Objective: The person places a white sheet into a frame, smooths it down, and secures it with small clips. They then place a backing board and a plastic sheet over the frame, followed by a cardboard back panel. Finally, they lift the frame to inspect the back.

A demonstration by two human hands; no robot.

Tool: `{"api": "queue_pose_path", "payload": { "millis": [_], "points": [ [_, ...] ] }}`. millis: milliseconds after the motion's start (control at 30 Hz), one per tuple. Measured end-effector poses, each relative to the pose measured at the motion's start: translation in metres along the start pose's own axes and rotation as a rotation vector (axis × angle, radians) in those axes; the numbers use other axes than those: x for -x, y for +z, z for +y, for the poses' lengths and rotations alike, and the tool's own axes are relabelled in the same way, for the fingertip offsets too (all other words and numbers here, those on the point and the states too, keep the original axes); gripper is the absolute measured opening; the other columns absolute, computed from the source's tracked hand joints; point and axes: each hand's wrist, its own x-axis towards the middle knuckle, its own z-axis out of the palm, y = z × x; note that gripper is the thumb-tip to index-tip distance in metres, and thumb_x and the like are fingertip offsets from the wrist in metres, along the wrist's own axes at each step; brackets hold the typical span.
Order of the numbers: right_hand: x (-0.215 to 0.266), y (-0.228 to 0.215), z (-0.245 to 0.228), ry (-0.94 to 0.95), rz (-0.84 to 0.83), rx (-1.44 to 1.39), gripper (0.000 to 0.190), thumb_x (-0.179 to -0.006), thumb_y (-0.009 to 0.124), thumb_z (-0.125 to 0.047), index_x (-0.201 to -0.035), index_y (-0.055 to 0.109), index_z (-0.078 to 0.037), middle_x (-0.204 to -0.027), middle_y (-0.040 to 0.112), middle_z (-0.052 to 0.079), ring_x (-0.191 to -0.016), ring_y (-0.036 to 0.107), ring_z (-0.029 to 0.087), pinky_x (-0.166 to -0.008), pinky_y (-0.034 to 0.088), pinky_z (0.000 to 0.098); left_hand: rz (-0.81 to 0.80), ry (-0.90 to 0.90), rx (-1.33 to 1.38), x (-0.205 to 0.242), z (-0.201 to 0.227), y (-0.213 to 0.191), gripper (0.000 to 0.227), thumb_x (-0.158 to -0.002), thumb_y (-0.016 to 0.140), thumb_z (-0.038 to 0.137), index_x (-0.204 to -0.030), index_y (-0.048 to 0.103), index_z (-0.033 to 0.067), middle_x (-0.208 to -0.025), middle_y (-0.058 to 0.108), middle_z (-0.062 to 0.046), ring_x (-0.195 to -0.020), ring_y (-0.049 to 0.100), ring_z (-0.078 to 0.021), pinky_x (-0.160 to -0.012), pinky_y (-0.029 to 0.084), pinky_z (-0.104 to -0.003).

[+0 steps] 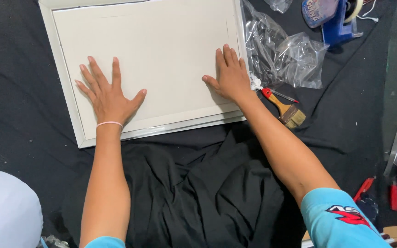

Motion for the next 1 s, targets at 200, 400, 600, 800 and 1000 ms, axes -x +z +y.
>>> {"api": "queue_pose_path", "payload": {
  "millis": [200,400,600,800,1000],
  "points": [
    [-0.008,0.005,0.011,-0.045,0.140,-0.041,0.092,-0.093,0.073,-0.058,-0.155,0.034,-0.002,-0.161,0.024,0.030,-0.149,0.024,0.046,-0.121,0.023,0.0568,-0.108,0.045,0.003,-0.002,0.010,0.000,0.104,-0.083,0.047,0.082,-0.167,0.020,0.0275,-0.170,-0.012,-0.017,-0.151,-0.018,-0.0476,-0.113,-0.012,-0.075],
    [-0.025,-0.023,0.062,0.145,0.132,-0.338,0.080,-0.097,0.064,-0.056,-0.153,0.042,-0.003,-0.156,0.042,0.024,-0.145,0.036,0.040,-0.116,0.030,0.0559,-0.115,0.040,0.023,-0.002,0.011,0.001,0.106,-0.081,0.053,0.080,-0.167,0.023,0.0262,-0.170,-0.009,-0.017,-0.151,-0.017,-0.0464,-0.113,-0.011,-0.075],
    [0.003,-0.028,0.215,1.049,0.839,-0.326,0.036,-0.091,0.077,-0.031,-0.122,0.062,-0.021,-0.126,0.057,0.014,-0.121,0.056,0.039,-0.094,0.049,0.0609,0.094,0.055,0.206,-0.003,-0.004,0.005,0.111,-0.091,0.062,0.077,-0.173,0.014,0.0197,-0.168,-0.017,-0.018,-0.154,-0.019,-0.0432,-0.121,-0.010,-0.072],
    [0.031,0.003,0.236,1.348,0.199,-0.326,0.071,-0.087,0.076,-0.066,-0.135,0.065,-0.015,-0.152,0.044,0.014,-0.141,0.033,0.039,-0.113,0.030,0.0549,0.361,0.113,0.306,-0.006,-0.010,0.011,0.103,-0.108,0.058,0.075,-0.172,0.006,0.0134,-0.173,-0.009,-0.014,-0.165,-0.004,-0.0394,-0.132,0.002,-0.069],
    [0.008,0.036,0.285,1.074,1.098,-0.386,0.011,-0.072,0.073,-0.033,-0.072,0.068,-0.023,-0.078,0.071,0.003,-0.091,0.073,0.036,-0.073,0.047,0.0772,0.370,0.184,0.421,-0.007,-0.006,0.006,0.102,-0.100,0.068,0.068,-0.167,0.015,0.0120,-0.168,0.017,-0.020,-0.156,0.022,-0.0418,-0.126,0.015,-0.063]
  ]
}}
